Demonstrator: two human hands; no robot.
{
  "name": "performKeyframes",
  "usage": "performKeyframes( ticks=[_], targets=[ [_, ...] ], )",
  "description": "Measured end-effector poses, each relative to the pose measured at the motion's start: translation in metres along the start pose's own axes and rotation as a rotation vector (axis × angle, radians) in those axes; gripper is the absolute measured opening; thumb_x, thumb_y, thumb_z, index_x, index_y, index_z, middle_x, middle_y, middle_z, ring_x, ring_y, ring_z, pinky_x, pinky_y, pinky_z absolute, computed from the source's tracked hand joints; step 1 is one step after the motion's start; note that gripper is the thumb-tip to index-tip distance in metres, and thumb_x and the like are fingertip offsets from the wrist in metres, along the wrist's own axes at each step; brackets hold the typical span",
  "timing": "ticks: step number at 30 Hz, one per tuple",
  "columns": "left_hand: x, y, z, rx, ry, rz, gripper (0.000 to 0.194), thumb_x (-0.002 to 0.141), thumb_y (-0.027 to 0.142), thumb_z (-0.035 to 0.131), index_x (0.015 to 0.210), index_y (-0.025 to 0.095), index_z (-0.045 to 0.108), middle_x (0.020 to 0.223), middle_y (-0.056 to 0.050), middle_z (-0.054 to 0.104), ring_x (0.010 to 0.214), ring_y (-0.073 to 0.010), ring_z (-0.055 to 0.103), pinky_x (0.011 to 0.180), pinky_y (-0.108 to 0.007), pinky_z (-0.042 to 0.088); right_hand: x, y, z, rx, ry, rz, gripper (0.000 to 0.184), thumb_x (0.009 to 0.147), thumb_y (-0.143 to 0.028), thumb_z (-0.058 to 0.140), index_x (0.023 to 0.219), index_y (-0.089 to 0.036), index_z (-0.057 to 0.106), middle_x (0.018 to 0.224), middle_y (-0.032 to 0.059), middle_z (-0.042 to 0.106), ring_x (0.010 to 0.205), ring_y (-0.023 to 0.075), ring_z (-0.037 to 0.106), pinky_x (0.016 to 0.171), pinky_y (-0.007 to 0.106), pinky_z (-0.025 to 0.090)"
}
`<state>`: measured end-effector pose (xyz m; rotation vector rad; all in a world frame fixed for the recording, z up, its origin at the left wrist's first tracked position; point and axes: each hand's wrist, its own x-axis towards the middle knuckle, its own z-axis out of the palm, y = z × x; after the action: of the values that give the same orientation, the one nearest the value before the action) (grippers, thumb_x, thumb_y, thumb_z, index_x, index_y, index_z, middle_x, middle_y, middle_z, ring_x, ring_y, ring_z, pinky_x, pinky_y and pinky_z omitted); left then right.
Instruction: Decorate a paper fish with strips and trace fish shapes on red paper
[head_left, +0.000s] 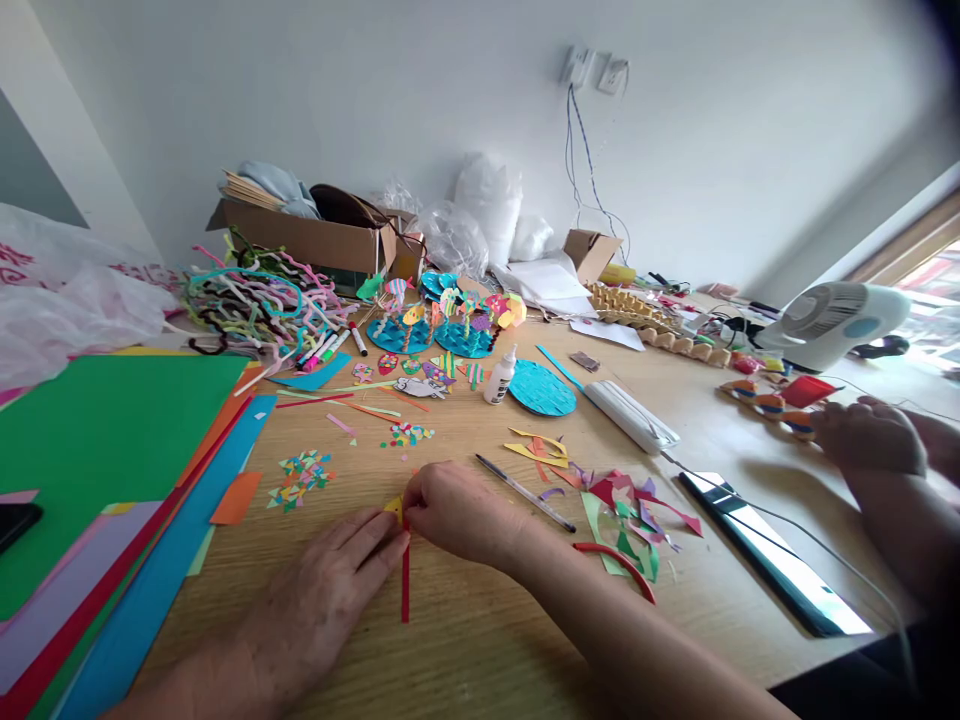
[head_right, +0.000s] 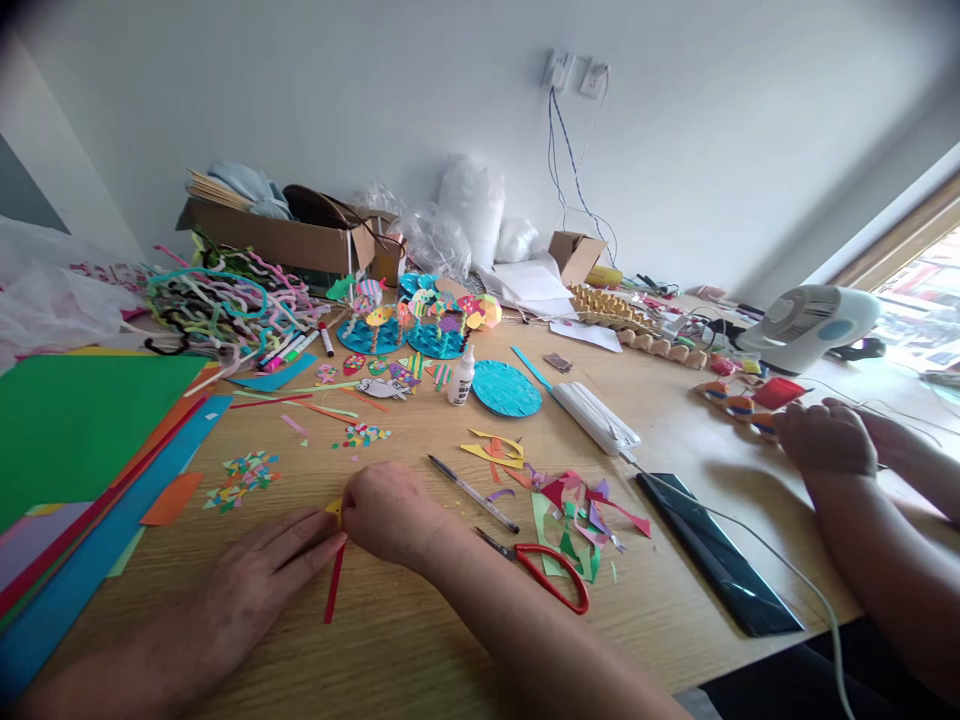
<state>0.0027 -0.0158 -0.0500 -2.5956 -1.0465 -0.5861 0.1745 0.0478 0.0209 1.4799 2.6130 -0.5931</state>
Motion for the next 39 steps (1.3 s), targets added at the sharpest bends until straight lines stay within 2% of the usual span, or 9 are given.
performKeyframes(
  ticks=[9,17,24,27,30,33,36,39],
  targets=[
    [0.004,-0.001,-0.004,-0.008,0.03,0.005,0.044,0.084,0.002,0.03,0.113,0.022,0.057,0.111,-0.002,0.065,0.101,-0.0157,0.06,0.083,-0.028,0.052,0.011,0.004,-0.006,-0.026,0.056,0.032,0.026,0.073,-0.017,0.049,0.084,-0.021,0.073,0.087,0.0052,0.071,0.08,0.0171,0.063,0.06,0.023,0.038],
    [0.006,0.001,-0.007,0.033,0.032,0.032,0.044,0.084,0.002,0.029,0.113,0.019,0.058,0.109,-0.005,0.066,0.099,-0.0171,0.061,0.081,-0.029,0.054,0.0,-0.004,-0.004,-0.042,-0.024,0.013,0.024,0.071,-0.02,0.052,0.081,-0.023,0.074,0.08,0.0048,0.072,0.073,0.0169,0.064,0.055,0.022,0.036],
    [0.007,0.001,-0.008,0.03,0.043,0.03,0.045,0.083,0.001,0.028,0.11,0.02,0.059,0.107,-0.004,0.067,0.097,-0.017,0.062,0.079,-0.028,0.055,0.019,0.005,-0.003,-0.058,0.054,0.027,0.025,0.072,-0.017,0.049,0.08,-0.021,0.073,0.085,0.0057,0.071,0.078,0.018,0.063,0.059,0.023,0.037],
    [0.005,0.0,-0.006,-0.006,0.023,0.009,0.045,0.084,0.001,0.028,0.111,0.02,0.059,0.108,-0.003,0.066,0.098,-0.0166,0.062,0.082,-0.029,0.054,0.019,0.006,-0.006,-0.06,0.104,0.042,0.025,0.074,-0.015,0.047,0.081,-0.02,0.071,0.086,0.0061,0.07,0.08,0.0179,0.062,0.061,0.024,0.038],
    [0.002,-0.001,-0.002,-0.063,-0.016,-0.027,0.045,0.085,0.003,0.029,0.114,0.023,0.057,0.113,-0.002,0.064,0.103,-0.0162,0.059,0.087,-0.03,0.051,0.004,0.004,-0.007,-0.044,0.172,0.024,0.024,0.08,-0.016,0.045,0.086,-0.02,0.068,0.09,0.0044,0.068,0.082,0.0157,0.061,0.064,0.023,0.037],
    [0.002,-0.002,0.001,-0.114,-0.042,-0.053,0.043,0.086,0.006,0.03,0.115,0.025,0.056,0.115,-0.001,0.063,0.105,-0.0164,0.059,0.089,-0.032,0.05,-0.022,0.002,-0.002,-0.037,0.246,-0.026,0.019,0.083,-0.018,0.045,0.085,-0.02,0.064,0.085,0.0033,0.067,0.075,0.0144,0.06,0.059,0.023,0.034],
    [0.001,-0.002,0.0,-0.118,-0.048,-0.052,0.042,0.086,0.007,0.03,0.115,0.025,0.056,0.114,-0.002,0.063,0.105,-0.0166,0.059,0.088,-0.032,0.051,-0.047,0.002,0.013,-0.05,0.207,-0.067,0.014,0.083,-0.016,0.047,0.08,-0.018,0.061,0.08,0.0028,0.065,0.069,0.0138,0.058,0.055,0.023,0.031],
    [-0.001,-0.002,0.0,-0.086,-0.015,-0.045,0.043,0.085,0.005,0.029,0.114,0.023,0.055,0.114,-0.003,0.064,0.105,-0.016,0.059,0.087,-0.031,0.051,-0.062,0.001,0.029,-0.081,0.182,-0.183,0.012,0.084,-0.013,0.048,0.082,-0.017,0.058,0.081,0.0023,0.063,0.068,0.014,0.057,0.057,0.023,0.034]
  ],
)
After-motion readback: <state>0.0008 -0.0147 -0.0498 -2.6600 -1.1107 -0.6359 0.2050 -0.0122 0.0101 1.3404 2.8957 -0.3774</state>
